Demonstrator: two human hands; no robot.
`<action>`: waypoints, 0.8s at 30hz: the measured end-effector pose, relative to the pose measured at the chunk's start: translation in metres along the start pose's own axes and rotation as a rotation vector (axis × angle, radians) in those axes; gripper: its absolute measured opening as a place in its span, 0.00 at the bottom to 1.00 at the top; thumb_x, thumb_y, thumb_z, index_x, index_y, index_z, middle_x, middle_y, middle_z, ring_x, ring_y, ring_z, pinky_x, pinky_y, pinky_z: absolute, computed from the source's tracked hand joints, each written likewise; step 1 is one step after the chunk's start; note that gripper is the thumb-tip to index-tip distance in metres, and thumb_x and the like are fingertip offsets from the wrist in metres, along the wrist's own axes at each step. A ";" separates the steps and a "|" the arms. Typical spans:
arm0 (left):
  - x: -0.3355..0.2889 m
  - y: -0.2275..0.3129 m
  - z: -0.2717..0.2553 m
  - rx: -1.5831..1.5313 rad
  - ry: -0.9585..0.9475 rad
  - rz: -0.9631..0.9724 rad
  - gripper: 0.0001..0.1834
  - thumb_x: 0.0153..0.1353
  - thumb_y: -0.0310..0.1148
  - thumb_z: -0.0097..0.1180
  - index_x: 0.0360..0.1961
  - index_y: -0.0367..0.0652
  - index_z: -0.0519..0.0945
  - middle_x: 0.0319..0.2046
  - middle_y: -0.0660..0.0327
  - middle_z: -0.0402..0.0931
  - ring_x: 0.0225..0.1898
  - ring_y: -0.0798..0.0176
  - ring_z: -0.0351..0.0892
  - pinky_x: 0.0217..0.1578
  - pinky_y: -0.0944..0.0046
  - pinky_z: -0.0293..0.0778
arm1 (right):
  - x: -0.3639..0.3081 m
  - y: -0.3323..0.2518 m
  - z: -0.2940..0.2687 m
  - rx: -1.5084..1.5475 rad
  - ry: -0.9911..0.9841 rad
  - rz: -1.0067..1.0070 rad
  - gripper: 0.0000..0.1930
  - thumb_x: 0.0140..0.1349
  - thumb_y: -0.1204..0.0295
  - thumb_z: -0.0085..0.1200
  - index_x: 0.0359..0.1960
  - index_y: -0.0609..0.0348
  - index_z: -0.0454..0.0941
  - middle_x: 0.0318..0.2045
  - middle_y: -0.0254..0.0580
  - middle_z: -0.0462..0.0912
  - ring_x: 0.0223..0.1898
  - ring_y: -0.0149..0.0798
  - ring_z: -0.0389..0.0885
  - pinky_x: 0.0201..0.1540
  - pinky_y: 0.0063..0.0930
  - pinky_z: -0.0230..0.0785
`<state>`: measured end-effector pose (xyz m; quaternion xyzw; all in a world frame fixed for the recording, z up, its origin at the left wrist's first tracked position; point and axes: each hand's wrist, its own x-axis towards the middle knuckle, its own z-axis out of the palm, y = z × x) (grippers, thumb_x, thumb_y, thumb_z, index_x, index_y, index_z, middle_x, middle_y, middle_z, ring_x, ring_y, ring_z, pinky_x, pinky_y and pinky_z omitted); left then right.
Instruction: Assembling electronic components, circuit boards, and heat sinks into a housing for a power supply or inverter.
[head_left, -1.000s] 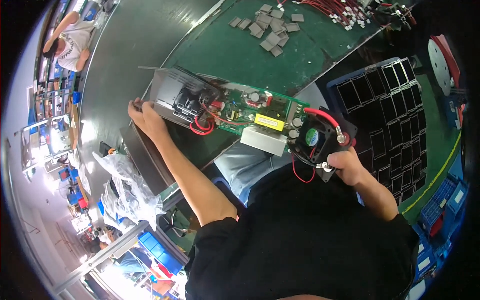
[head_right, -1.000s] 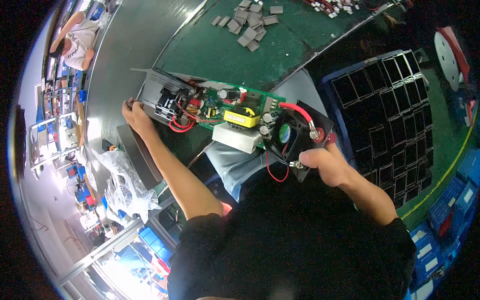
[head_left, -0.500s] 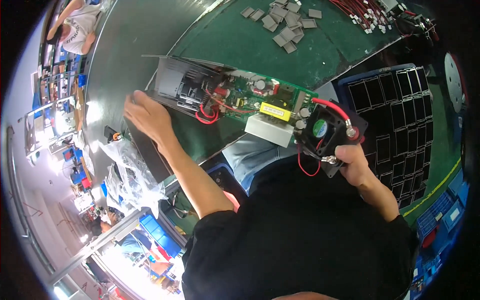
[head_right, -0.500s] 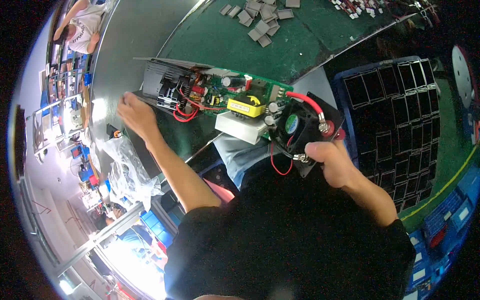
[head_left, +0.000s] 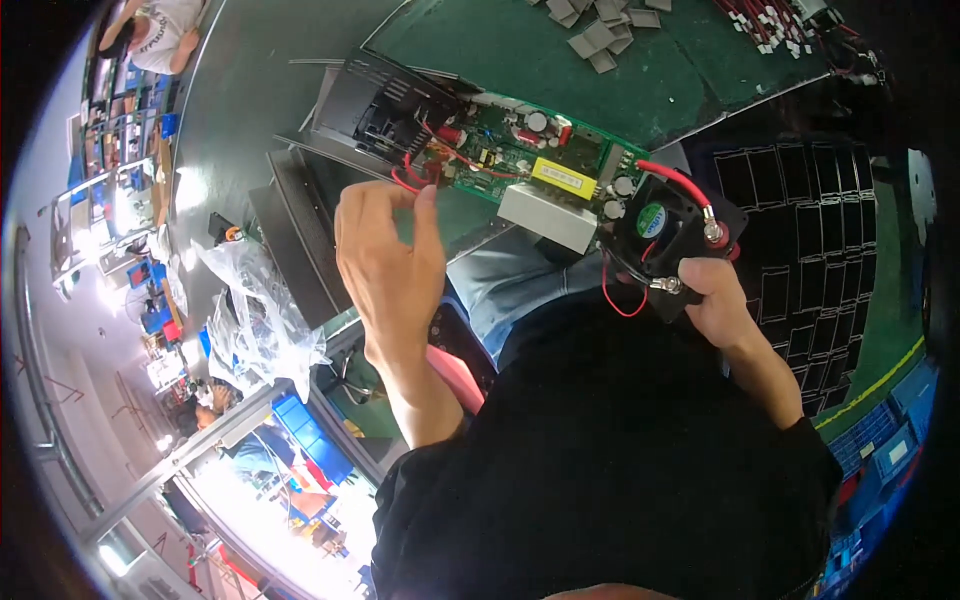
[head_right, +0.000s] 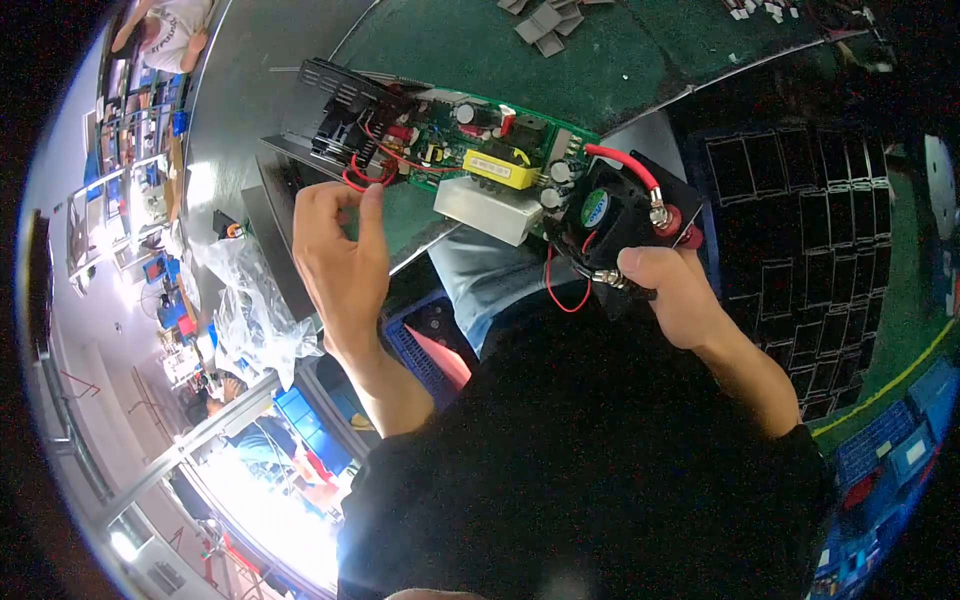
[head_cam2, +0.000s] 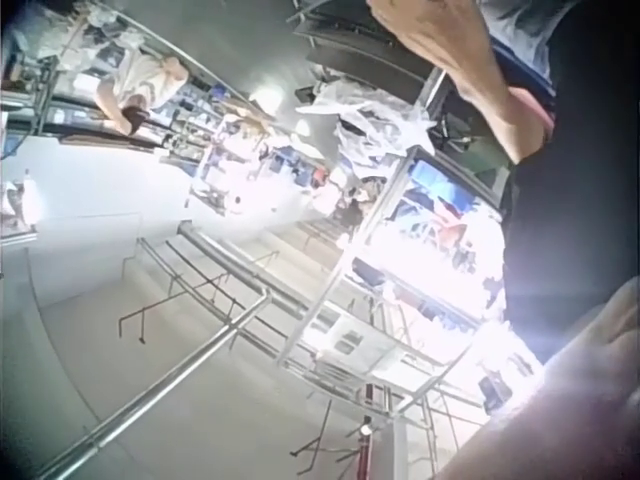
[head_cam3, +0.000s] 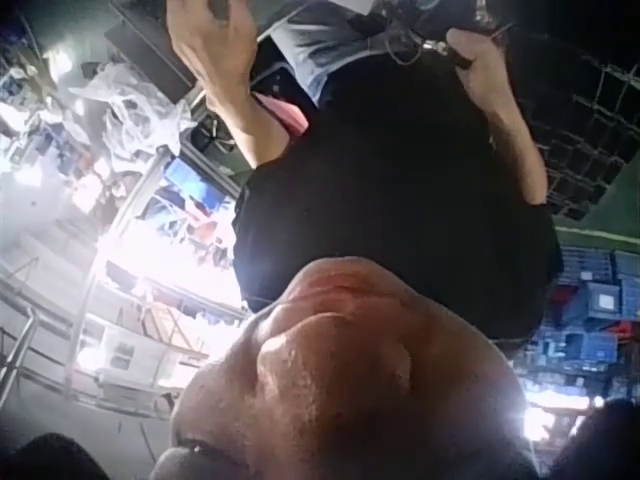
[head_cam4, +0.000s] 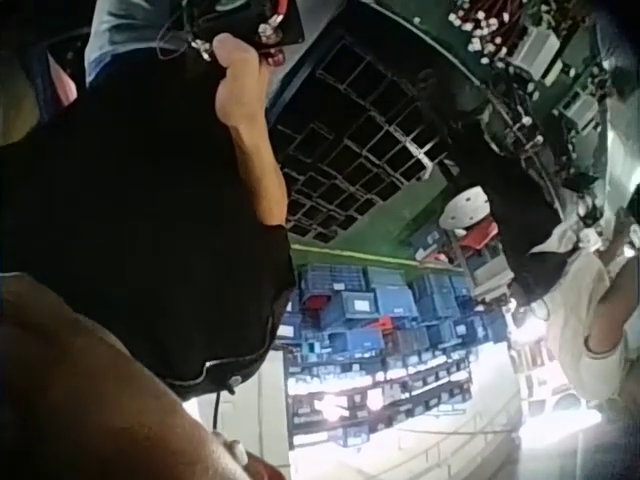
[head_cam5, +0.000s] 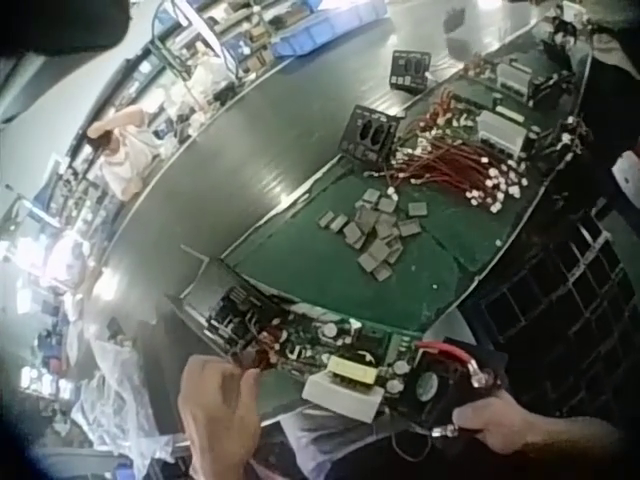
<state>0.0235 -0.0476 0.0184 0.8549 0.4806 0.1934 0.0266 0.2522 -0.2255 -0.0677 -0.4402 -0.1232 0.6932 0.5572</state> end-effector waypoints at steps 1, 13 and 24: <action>0.001 -0.002 0.002 -0.002 0.000 0.003 0.07 0.58 0.28 0.66 0.32 0.38 0.79 0.33 0.55 0.76 0.39 0.50 0.77 0.38 0.55 0.71 | 0.001 0.000 -0.001 -0.033 -0.007 -0.016 0.48 0.50 0.60 0.51 0.75 0.64 0.53 0.65 0.57 0.72 0.63 0.51 0.77 0.61 0.46 0.75; 0.053 -0.058 0.035 -0.273 0.388 -0.326 0.24 0.67 0.42 0.58 0.52 0.30 0.78 0.46 0.45 0.79 0.48 0.43 0.78 0.53 0.52 0.72 | -0.006 -0.004 0.011 -0.125 0.083 -0.126 0.27 0.59 0.69 0.51 0.62 0.65 0.71 0.51 0.42 0.82 0.52 0.36 0.80 0.55 0.32 0.74; 0.129 -0.163 0.068 -0.278 0.226 -0.517 0.34 0.65 0.40 0.52 0.66 0.24 0.65 0.54 0.40 0.78 0.59 0.43 0.76 0.63 0.54 0.67 | -0.022 -0.018 0.046 -0.272 0.170 -0.185 0.18 0.60 0.68 0.52 0.47 0.68 0.78 0.33 0.43 0.86 0.30 0.35 0.86 0.31 0.27 0.80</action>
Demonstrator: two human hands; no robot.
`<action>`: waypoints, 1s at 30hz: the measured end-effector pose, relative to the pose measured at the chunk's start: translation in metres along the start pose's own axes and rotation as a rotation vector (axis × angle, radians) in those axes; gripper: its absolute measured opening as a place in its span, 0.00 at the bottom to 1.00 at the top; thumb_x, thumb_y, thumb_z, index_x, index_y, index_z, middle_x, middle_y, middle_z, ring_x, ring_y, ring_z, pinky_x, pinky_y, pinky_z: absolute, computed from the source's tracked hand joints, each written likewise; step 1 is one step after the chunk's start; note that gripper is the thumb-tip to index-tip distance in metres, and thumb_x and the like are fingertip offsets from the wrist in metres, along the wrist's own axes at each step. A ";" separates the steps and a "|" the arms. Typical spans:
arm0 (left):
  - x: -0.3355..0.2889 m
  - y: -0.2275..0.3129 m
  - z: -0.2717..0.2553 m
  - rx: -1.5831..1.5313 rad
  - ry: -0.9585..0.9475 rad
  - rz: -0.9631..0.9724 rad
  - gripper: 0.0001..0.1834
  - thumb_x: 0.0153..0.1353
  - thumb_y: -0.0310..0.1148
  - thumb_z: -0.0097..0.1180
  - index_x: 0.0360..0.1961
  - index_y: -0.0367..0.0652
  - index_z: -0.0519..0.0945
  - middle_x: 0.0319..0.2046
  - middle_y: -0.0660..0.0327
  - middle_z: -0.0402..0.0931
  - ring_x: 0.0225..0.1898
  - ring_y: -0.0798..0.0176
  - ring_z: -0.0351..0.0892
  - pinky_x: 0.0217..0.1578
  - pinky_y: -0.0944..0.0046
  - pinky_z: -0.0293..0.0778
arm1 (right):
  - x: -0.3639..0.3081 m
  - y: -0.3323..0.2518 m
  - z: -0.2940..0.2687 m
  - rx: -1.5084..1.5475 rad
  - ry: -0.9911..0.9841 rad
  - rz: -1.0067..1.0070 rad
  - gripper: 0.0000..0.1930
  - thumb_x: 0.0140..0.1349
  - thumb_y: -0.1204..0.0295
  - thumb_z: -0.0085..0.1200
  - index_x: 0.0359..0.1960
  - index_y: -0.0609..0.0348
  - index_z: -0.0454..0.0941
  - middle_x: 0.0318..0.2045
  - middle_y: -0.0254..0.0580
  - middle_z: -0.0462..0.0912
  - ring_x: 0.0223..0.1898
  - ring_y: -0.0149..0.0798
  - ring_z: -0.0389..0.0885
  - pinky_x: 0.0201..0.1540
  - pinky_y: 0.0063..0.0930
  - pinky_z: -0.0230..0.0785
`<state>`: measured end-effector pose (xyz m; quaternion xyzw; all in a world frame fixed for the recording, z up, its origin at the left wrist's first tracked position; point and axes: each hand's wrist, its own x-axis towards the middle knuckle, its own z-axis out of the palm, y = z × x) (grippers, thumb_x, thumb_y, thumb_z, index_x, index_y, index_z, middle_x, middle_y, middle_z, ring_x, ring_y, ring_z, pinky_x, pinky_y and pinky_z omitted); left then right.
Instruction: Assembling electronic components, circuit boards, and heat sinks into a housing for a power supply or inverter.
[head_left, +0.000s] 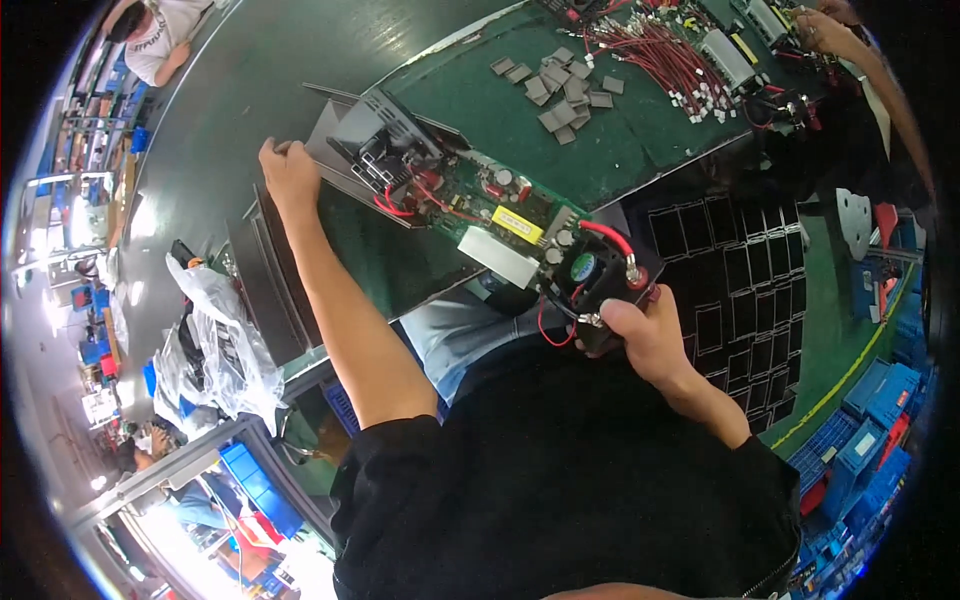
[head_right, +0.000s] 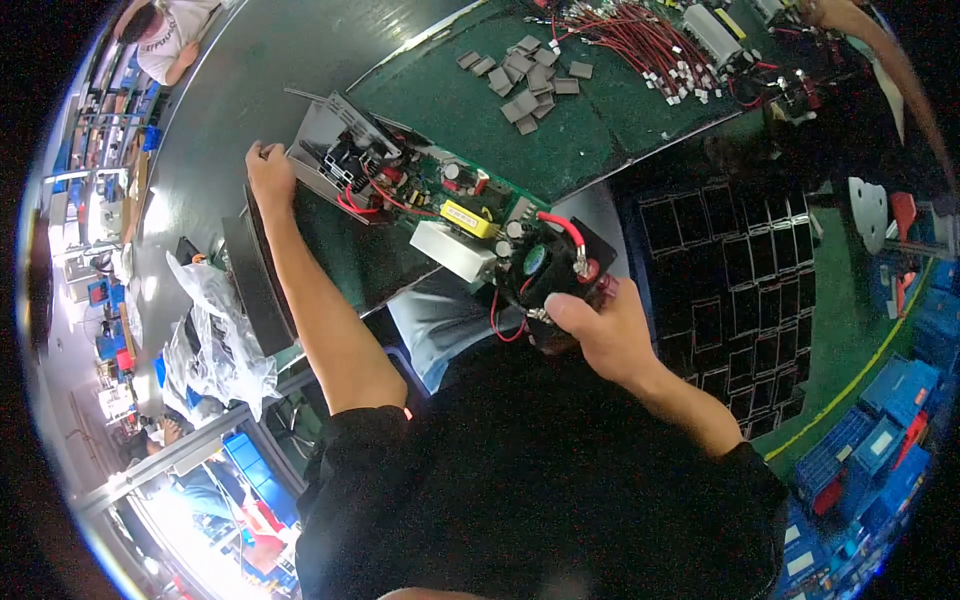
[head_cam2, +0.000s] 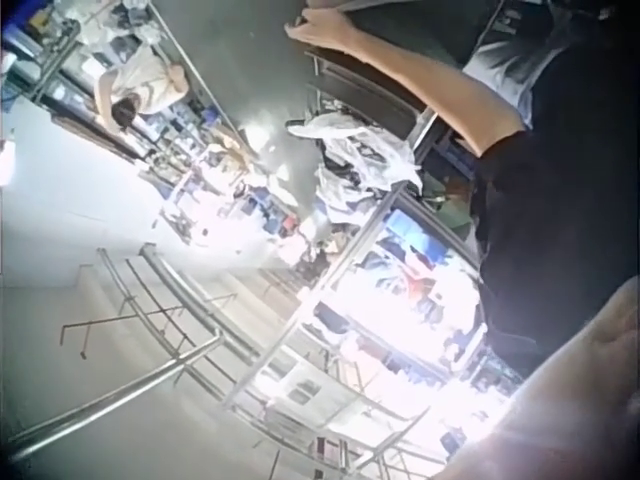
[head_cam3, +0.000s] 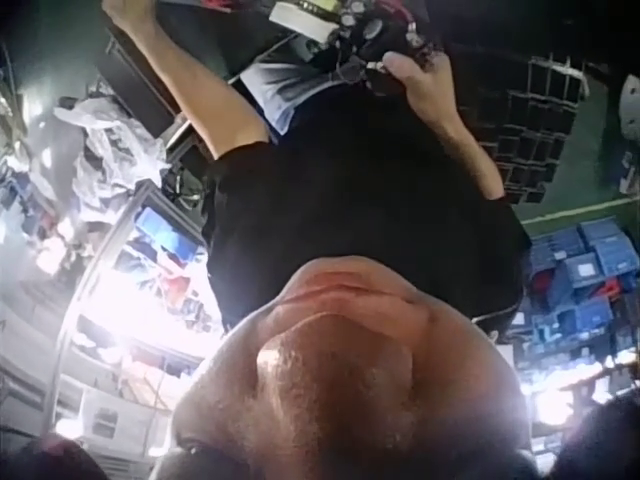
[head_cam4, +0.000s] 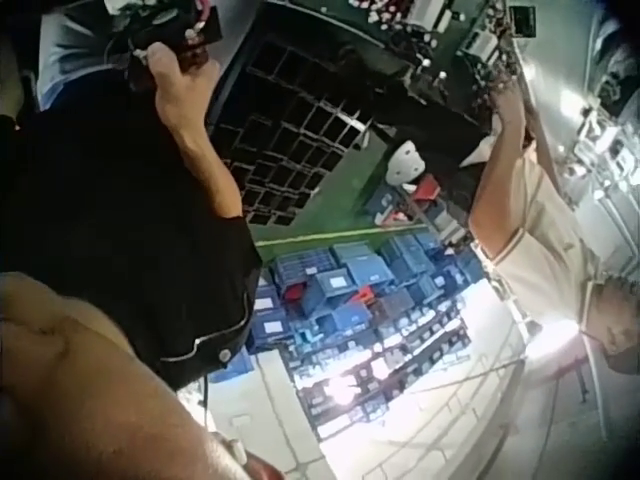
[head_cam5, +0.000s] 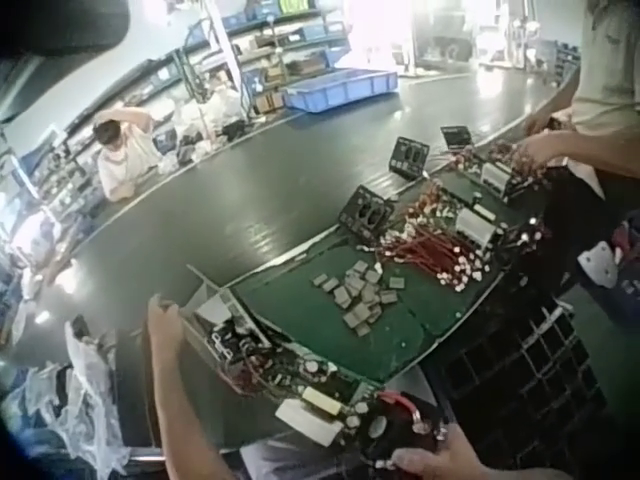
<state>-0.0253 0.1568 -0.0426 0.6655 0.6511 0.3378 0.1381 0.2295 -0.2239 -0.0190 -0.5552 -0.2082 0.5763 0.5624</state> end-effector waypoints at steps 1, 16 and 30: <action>-0.003 0.002 0.000 -0.040 -0.018 -0.004 0.34 0.66 0.39 0.52 0.66 0.24 0.65 0.54 0.40 0.79 0.59 0.44 0.77 0.62 0.55 0.67 | 0.002 -0.003 0.003 0.017 0.039 0.064 0.17 0.60 0.67 0.52 0.47 0.68 0.78 0.31 0.45 0.86 0.28 0.37 0.86 0.28 0.27 0.80; -0.027 0.001 -0.013 -0.173 0.018 -0.011 0.29 0.69 0.44 0.51 0.62 0.29 0.74 0.56 0.42 0.79 0.59 0.47 0.77 0.62 0.57 0.66 | 0.034 -0.021 0.005 -0.042 0.036 0.115 0.18 0.62 0.63 0.46 0.45 0.66 0.75 0.25 0.50 0.84 0.18 0.37 0.81 0.15 0.25 0.72; -0.061 0.037 -0.005 -0.408 -0.029 -0.030 0.31 0.77 0.47 0.34 0.61 0.27 0.75 0.60 0.41 0.75 0.65 0.46 0.71 0.67 0.57 0.61 | 0.081 -0.031 0.071 -0.004 -0.118 0.099 0.19 0.68 0.55 0.53 0.46 0.60 0.79 0.32 0.42 0.87 0.27 0.33 0.86 0.25 0.23 0.78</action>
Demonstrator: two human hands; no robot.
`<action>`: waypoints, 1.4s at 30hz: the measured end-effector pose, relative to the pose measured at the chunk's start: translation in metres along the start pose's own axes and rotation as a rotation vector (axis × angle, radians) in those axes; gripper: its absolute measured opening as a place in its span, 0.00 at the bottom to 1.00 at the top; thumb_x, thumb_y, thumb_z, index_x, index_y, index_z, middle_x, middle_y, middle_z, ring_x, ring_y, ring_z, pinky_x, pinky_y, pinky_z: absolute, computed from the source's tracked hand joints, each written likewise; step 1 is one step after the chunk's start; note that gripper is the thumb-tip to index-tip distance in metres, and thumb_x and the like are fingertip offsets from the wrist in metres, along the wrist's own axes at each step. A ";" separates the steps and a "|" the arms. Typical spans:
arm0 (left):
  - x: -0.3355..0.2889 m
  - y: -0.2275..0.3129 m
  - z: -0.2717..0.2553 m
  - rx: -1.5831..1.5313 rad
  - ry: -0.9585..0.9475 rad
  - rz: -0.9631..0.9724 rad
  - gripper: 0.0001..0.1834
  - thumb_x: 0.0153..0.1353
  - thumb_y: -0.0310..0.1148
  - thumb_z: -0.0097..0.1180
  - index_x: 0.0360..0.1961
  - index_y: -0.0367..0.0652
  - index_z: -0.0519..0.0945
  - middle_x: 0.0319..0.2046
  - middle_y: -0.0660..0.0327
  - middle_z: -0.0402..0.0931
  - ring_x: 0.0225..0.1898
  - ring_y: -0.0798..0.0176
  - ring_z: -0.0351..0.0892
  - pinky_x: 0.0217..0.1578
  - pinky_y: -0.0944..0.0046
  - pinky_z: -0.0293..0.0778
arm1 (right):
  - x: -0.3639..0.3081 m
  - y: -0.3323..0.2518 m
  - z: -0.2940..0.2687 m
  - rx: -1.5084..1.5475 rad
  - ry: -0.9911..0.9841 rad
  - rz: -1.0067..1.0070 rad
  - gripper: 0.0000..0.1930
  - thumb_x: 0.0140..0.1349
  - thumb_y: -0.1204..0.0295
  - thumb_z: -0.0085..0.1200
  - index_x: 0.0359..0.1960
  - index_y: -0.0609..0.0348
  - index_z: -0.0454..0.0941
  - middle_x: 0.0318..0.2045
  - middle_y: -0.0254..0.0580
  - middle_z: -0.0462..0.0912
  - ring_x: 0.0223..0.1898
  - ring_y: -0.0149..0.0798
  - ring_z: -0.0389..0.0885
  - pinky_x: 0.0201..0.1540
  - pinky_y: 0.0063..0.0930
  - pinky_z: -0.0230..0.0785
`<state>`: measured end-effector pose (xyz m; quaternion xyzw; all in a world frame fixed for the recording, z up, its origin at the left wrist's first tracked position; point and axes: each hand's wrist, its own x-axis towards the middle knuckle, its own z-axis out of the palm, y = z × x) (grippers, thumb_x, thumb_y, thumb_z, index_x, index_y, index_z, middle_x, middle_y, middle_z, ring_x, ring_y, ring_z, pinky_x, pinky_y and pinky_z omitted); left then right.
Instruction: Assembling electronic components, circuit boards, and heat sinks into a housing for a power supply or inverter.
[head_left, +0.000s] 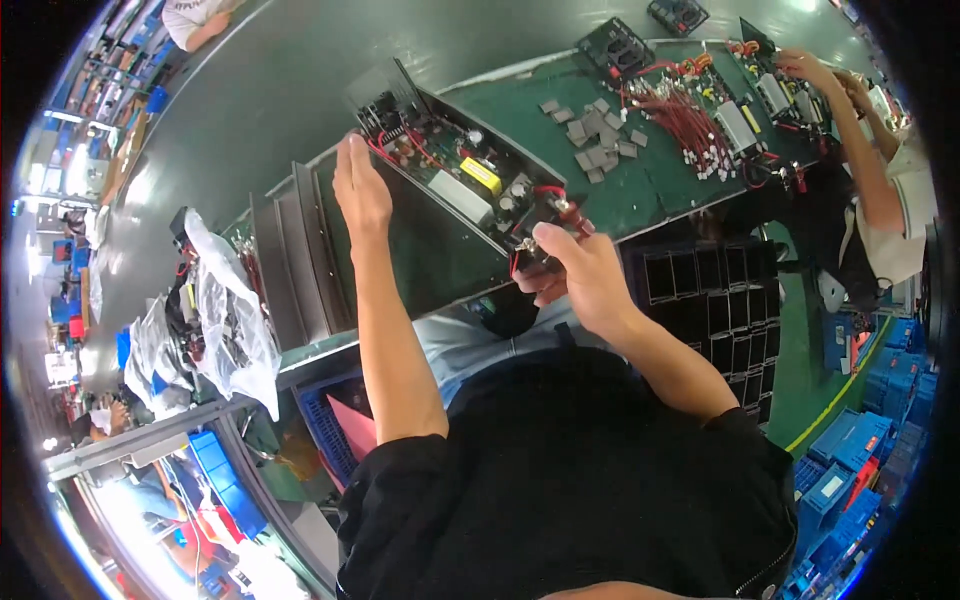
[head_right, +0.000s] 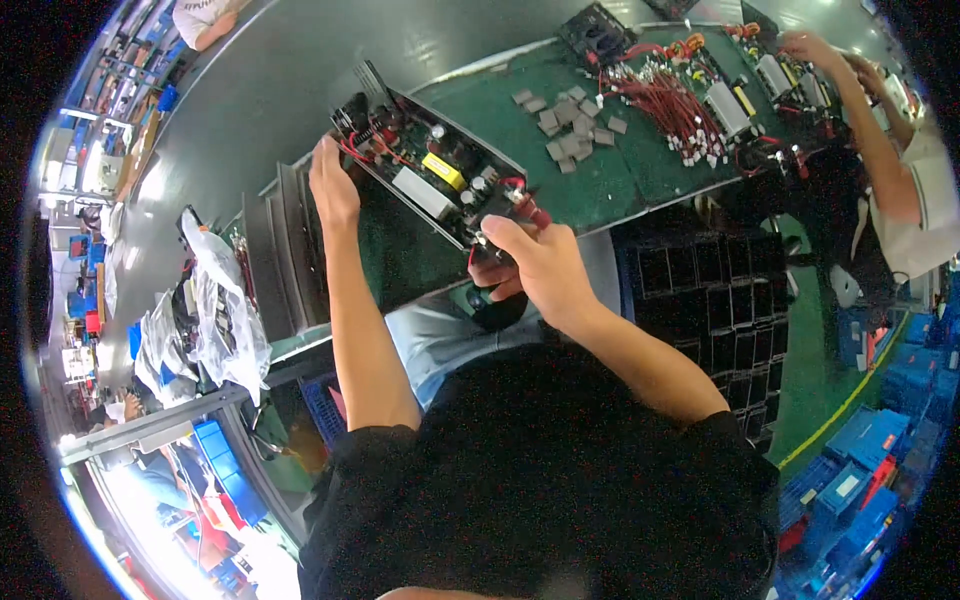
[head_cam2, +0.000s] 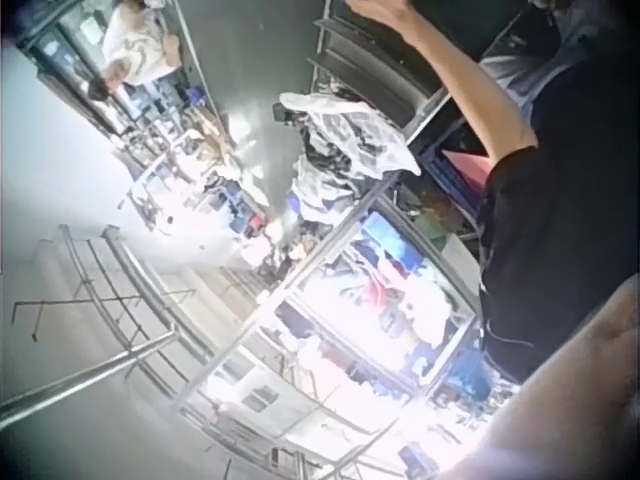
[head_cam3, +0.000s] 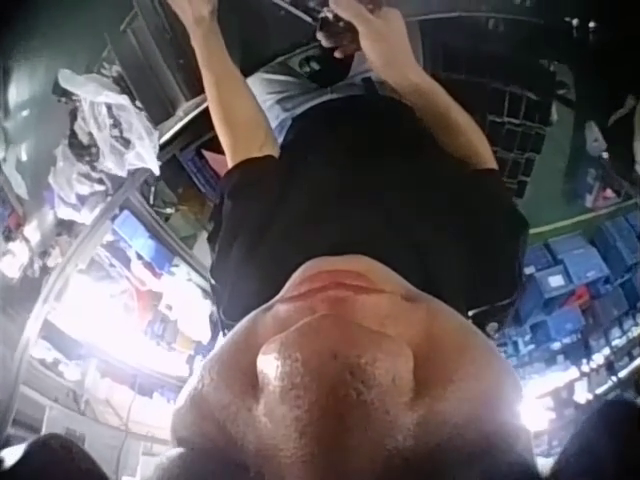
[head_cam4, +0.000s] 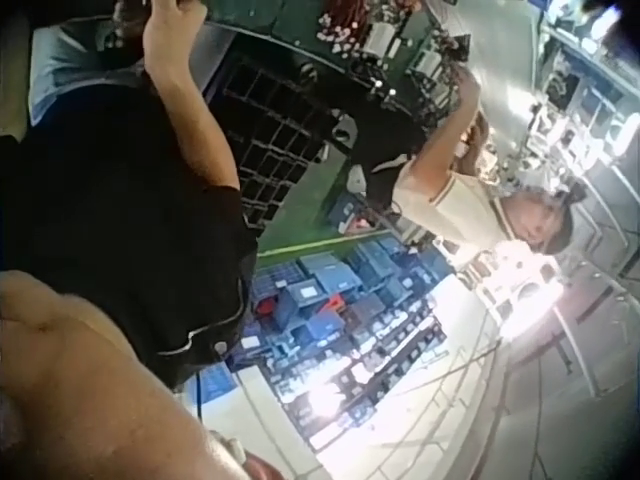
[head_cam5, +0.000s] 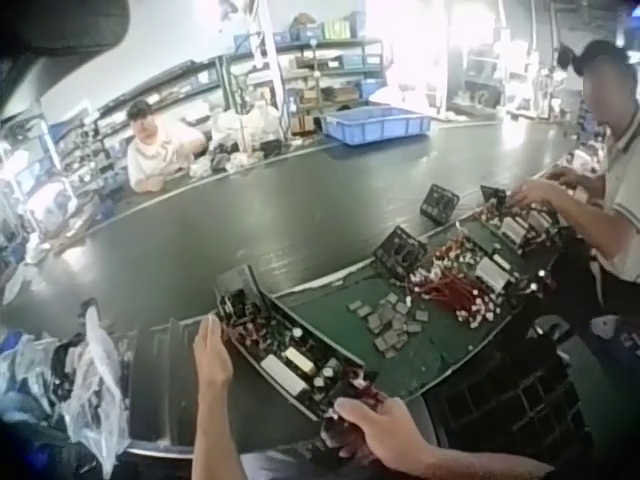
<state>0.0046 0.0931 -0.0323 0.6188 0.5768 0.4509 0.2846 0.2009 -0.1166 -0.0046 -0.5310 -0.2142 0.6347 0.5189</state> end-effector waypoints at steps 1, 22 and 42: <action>0.004 -0.020 -0.005 -0.074 -0.031 0.022 0.32 0.77 0.47 0.34 0.62 0.26 0.72 0.63 0.41 0.72 0.67 0.45 0.69 0.69 0.57 0.59 | 0.001 0.002 0.006 0.025 0.014 0.014 0.20 0.68 0.54 0.53 0.47 0.60 0.79 0.33 0.42 0.87 0.29 0.33 0.87 0.27 0.23 0.79; -0.194 -0.008 -0.140 0.403 0.143 0.512 0.08 0.56 0.22 0.61 0.37 0.40 0.78 0.35 0.54 0.79 0.33 0.50 0.79 0.34 0.55 0.77 | 0.328 -0.072 0.147 0.210 -0.289 -0.109 0.38 0.72 0.50 0.53 0.72 0.61 0.53 0.68 0.57 0.63 0.68 0.50 0.66 0.71 0.46 0.60; -0.167 -0.029 -0.158 0.221 0.201 0.049 0.24 0.70 0.40 0.58 0.54 0.27 0.77 0.44 0.40 0.81 0.45 0.47 0.82 0.46 0.54 0.75 | 0.110 -0.006 0.167 -1.359 -0.181 -0.540 0.18 0.46 0.58 0.60 0.17 0.64 0.82 0.20 0.59 0.82 0.25 0.61 0.83 0.32 0.50 0.77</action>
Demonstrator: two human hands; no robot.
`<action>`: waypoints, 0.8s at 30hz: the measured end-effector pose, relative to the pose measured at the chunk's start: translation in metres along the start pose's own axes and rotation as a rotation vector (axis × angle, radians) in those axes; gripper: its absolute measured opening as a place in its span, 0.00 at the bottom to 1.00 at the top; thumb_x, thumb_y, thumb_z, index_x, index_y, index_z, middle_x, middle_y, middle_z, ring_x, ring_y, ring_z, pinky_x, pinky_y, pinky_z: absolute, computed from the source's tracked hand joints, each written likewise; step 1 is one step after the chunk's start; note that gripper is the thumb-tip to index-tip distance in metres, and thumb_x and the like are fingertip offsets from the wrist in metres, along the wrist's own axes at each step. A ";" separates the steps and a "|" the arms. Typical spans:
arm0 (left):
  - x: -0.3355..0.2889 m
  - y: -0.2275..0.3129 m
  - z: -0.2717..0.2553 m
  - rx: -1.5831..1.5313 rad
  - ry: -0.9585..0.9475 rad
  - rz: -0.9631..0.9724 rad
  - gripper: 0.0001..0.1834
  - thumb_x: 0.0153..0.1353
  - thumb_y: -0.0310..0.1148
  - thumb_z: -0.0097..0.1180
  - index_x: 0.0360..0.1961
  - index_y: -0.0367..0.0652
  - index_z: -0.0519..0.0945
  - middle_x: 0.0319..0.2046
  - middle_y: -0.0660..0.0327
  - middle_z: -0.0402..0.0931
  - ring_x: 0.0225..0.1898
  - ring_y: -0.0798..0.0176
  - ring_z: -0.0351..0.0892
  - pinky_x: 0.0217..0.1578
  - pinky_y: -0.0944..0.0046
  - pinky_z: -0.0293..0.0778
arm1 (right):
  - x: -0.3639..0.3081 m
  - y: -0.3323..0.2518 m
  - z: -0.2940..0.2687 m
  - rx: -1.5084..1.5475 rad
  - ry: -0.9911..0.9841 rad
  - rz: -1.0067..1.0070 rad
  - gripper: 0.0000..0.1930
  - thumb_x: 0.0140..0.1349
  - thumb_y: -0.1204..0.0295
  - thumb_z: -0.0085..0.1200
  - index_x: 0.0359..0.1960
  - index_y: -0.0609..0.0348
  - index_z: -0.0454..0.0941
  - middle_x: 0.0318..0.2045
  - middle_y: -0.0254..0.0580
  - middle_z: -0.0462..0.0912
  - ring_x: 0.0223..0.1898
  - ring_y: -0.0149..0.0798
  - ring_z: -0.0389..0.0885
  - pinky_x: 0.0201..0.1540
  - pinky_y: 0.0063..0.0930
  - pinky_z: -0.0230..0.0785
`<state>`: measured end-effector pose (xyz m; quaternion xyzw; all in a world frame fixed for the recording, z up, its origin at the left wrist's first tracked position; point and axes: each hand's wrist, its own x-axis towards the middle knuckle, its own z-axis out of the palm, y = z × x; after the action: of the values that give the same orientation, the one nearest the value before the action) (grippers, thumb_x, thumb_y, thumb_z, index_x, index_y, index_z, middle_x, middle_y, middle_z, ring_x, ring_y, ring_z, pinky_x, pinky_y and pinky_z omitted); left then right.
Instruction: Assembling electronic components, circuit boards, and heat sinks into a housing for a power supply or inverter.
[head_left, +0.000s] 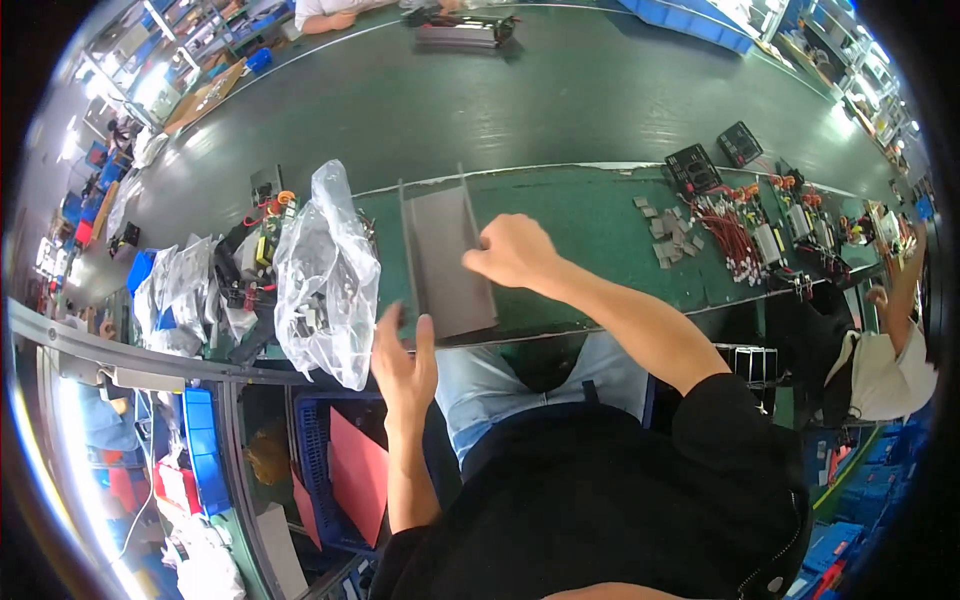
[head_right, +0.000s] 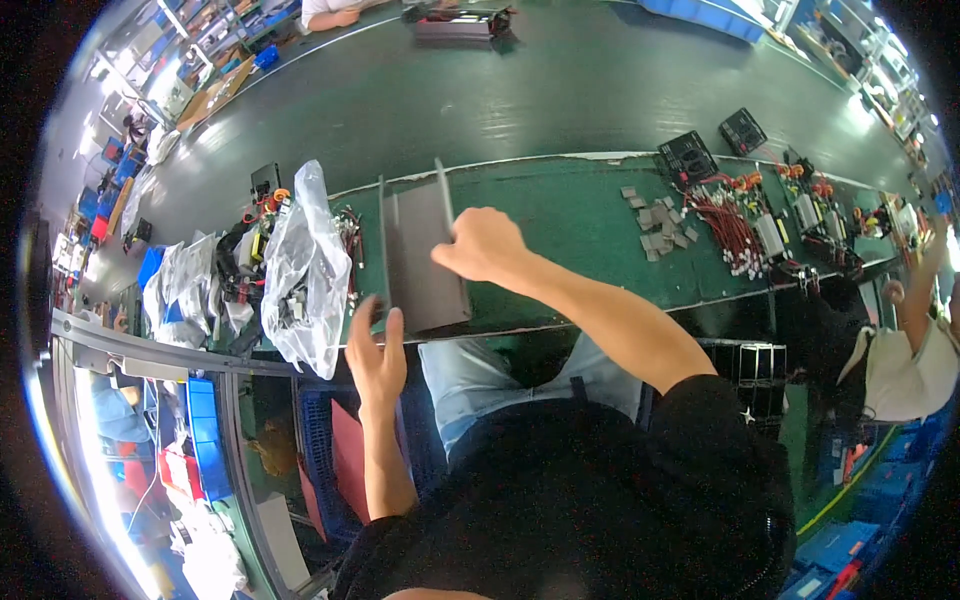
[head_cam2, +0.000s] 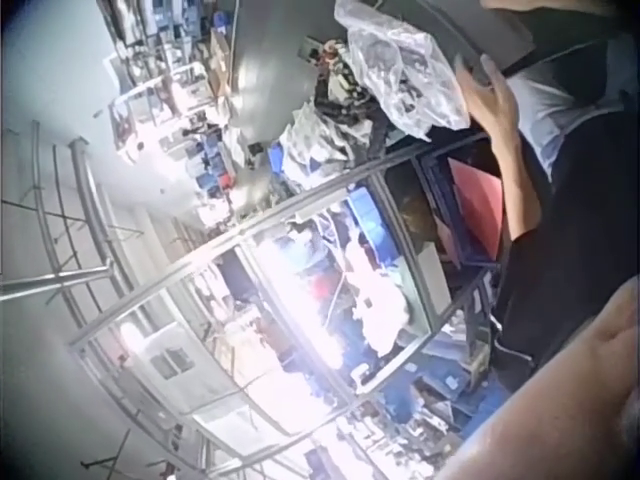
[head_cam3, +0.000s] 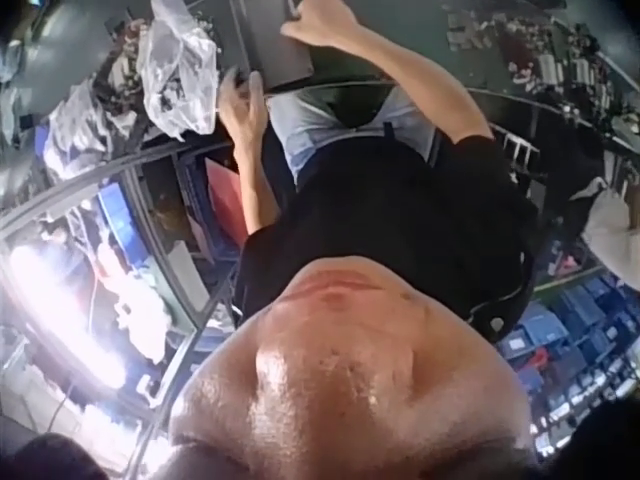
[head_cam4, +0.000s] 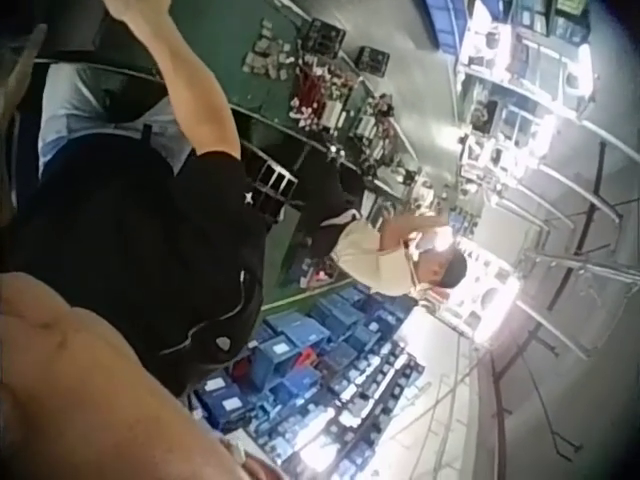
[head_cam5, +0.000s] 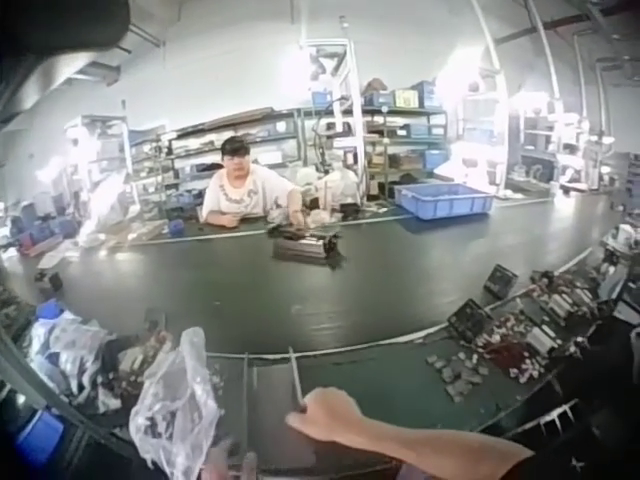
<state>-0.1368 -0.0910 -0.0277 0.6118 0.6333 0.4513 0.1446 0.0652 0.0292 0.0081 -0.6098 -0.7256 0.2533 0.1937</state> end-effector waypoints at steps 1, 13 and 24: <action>0.005 0.014 0.001 -0.271 -0.175 -0.175 0.22 0.69 0.38 0.58 0.55 0.29 0.78 0.45 0.43 0.83 0.47 0.55 0.83 0.46 0.60 0.77 | -0.010 0.012 -0.008 0.003 0.055 -0.011 0.18 0.46 0.58 0.61 0.16 0.63 0.81 0.18 0.57 0.81 0.23 0.60 0.82 0.30 0.50 0.75; 0.079 0.006 0.088 -0.354 -0.517 -0.119 0.20 0.57 0.28 0.64 0.50 0.31 0.83 0.42 0.45 0.86 0.46 0.53 0.87 0.48 0.61 0.78 | -0.098 0.058 -0.044 0.371 0.329 0.014 0.23 0.66 0.53 0.60 0.30 0.66 0.79 0.24 0.44 0.85 0.24 0.38 0.83 0.29 0.31 0.72; 0.043 0.121 0.082 0.174 -0.017 0.385 0.16 0.59 0.27 0.60 0.49 0.40 0.83 0.40 0.50 0.86 0.36 0.47 0.87 0.36 0.54 0.81 | -0.101 0.059 -0.040 0.463 0.338 0.110 0.26 0.61 0.65 0.60 0.57 0.71 0.72 0.31 0.56 0.84 0.28 0.48 0.84 0.34 0.35 0.76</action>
<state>-0.0074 -0.0384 0.0334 0.7355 0.5400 0.4092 0.0078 0.1539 -0.0575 0.0069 -0.6213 -0.5717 0.3171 0.4319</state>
